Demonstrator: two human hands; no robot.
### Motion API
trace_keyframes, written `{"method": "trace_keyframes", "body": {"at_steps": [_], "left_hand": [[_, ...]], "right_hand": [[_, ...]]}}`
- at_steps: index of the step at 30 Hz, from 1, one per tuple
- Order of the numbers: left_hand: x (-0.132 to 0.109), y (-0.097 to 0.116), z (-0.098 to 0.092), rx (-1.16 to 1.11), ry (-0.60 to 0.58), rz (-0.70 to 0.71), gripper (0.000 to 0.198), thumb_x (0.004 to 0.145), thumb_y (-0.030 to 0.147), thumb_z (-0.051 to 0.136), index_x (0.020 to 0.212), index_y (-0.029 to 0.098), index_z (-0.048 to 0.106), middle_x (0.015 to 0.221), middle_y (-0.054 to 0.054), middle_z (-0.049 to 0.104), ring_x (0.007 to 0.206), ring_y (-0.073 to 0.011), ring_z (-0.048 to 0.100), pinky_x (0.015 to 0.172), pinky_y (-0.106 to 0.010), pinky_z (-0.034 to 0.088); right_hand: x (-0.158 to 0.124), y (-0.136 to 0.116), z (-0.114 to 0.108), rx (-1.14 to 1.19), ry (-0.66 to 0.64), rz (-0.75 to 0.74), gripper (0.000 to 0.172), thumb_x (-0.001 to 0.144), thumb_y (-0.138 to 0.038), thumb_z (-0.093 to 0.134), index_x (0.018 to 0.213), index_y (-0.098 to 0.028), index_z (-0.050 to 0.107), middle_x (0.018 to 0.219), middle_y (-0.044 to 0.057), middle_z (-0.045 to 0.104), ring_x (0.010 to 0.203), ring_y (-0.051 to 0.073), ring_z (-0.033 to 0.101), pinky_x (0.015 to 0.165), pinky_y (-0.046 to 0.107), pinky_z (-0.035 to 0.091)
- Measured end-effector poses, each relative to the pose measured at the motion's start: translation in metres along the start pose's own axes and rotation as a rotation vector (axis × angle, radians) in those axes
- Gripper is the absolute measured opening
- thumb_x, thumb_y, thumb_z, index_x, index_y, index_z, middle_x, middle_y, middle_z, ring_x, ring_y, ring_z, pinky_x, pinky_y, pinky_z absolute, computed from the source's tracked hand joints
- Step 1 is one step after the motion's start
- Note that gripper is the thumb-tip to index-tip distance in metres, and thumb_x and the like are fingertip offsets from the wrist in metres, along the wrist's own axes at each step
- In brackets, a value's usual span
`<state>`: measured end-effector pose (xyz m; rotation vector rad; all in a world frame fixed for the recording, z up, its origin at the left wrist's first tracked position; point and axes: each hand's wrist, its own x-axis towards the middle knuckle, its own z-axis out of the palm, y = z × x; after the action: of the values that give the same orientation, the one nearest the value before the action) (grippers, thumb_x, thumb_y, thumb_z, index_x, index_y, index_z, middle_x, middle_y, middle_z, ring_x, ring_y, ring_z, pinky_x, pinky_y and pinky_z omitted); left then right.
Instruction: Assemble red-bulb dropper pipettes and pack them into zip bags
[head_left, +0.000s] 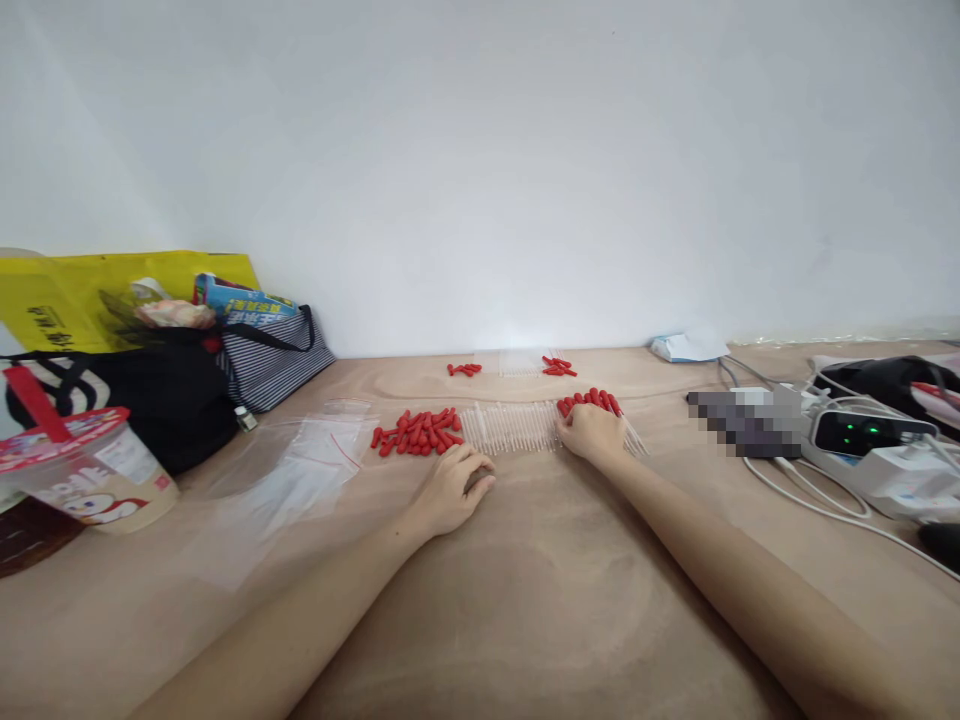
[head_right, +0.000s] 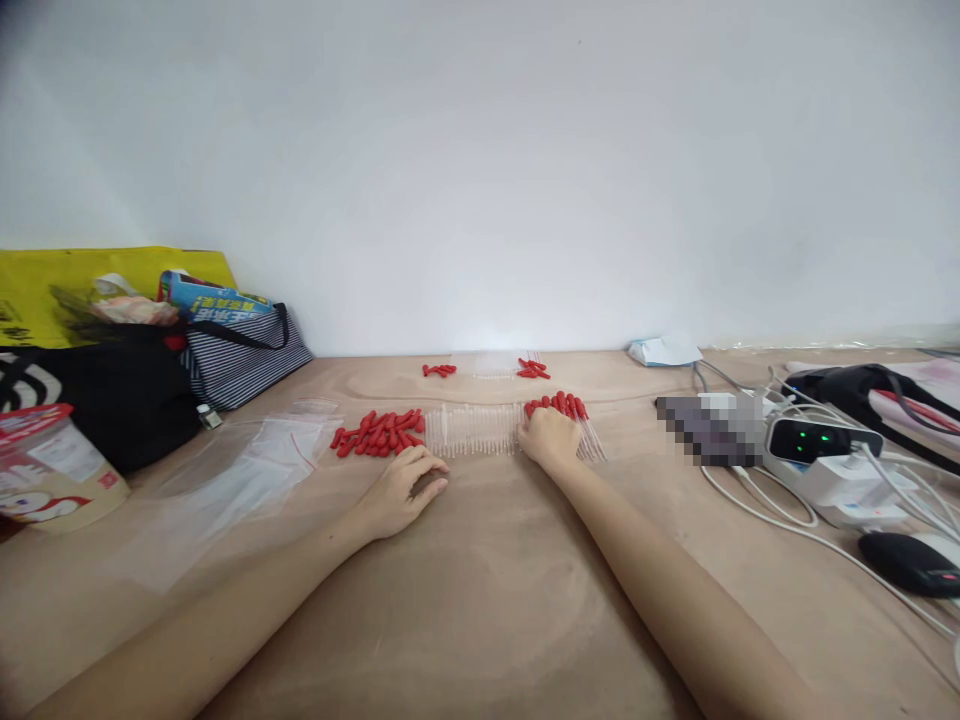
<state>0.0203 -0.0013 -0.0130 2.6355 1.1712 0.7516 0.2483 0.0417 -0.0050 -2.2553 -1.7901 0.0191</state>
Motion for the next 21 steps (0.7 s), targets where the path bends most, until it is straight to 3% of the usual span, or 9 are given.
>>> {"method": "trace_keyframes", "body": {"at_steps": [7, 14, 16, 18, 21], "left_hand": [[0.0, 0.003, 0.0, 0.031, 0.031, -0.002, 0.01, 0.078, 0.021, 0.049, 0.082, 0.018, 0.058, 0.082, -0.004, 0.055, 0.079, -0.0177, 0.05, 0.073, -0.031, 0.041], [0.003, -0.023, -0.01, 0.325, 0.318, -0.176, 0.013, 0.074, 0.031, 0.055, 0.077, 0.02, 0.062, 0.078, -0.004, 0.056, 0.081, -0.022, 0.048, 0.074, -0.037, 0.037], [0.003, -0.033, -0.014, 0.382, 0.326, -0.193, 0.015, 0.072, 0.034, 0.058, 0.079, 0.021, 0.063, 0.081, -0.004, 0.056, 0.083, -0.023, 0.048, 0.075, -0.037, 0.036], [0.003, -0.04, -0.017, 0.415, 0.306, -0.18, 0.017, 0.071, 0.034, 0.059, 0.082, 0.022, 0.062, 0.085, -0.005, 0.055, 0.085, -0.0234, 0.047, 0.077, -0.038, 0.035], [0.002, -0.045, -0.017, 0.435, 0.268, -0.154, 0.017, 0.071, 0.033, 0.058, 0.083, 0.023, 0.062, 0.088, -0.004, 0.056, 0.086, -0.0236, 0.047, 0.076, -0.038, 0.035]], "right_hand": [[0.008, -0.007, -0.002, 0.015, -0.046, 0.037, 0.028, 0.075, -0.031, 0.045, 0.087, -0.015, 0.065, 0.089, 0.014, 0.064, 0.088, 0.023, 0.058, 0.075, 0.033, 0.039], [0.001, -0.004, -0.006, 0.035, 0.025, 0.028, 0.031, 0.079, -0.033, 0.037, 0.082, -0.016, 0.064, 0.086, 0.011, 0.063, 0.08, 0.022, 0.058, 0.065, 0.03, 0.039], [-0.008, 0.0, -0.004, 0.081, 0.106, -0.064, 0.03, 0.08, -0.034, 0.037, 0.078, -0.017, 0.062, 0.083, 0.009, 0.063, 0.077, 0.02, 0.058, 0.061, 0.027, 0.038], [-0.02, 0.006, -0.002, 0.148, 0.174, -0.254, 0.028, 0.081, -0.034, 0.038, 0.076, -0.017, 0.06, 0.081, 0.007, 0.062, 0.075, 0.018, 0.056, 0.06, 0.025, 0.036], [-0.039, 0.018, 0.003, 0.235, 0.146, -0.557, 0.025, 0.082, -0.033, 0.039, 0.075, -0.018, 0.058, 0.078, 0.005, 0.059, 0.073, 0.015, 0.054, 0.061, 0.023, 0.036]]}}
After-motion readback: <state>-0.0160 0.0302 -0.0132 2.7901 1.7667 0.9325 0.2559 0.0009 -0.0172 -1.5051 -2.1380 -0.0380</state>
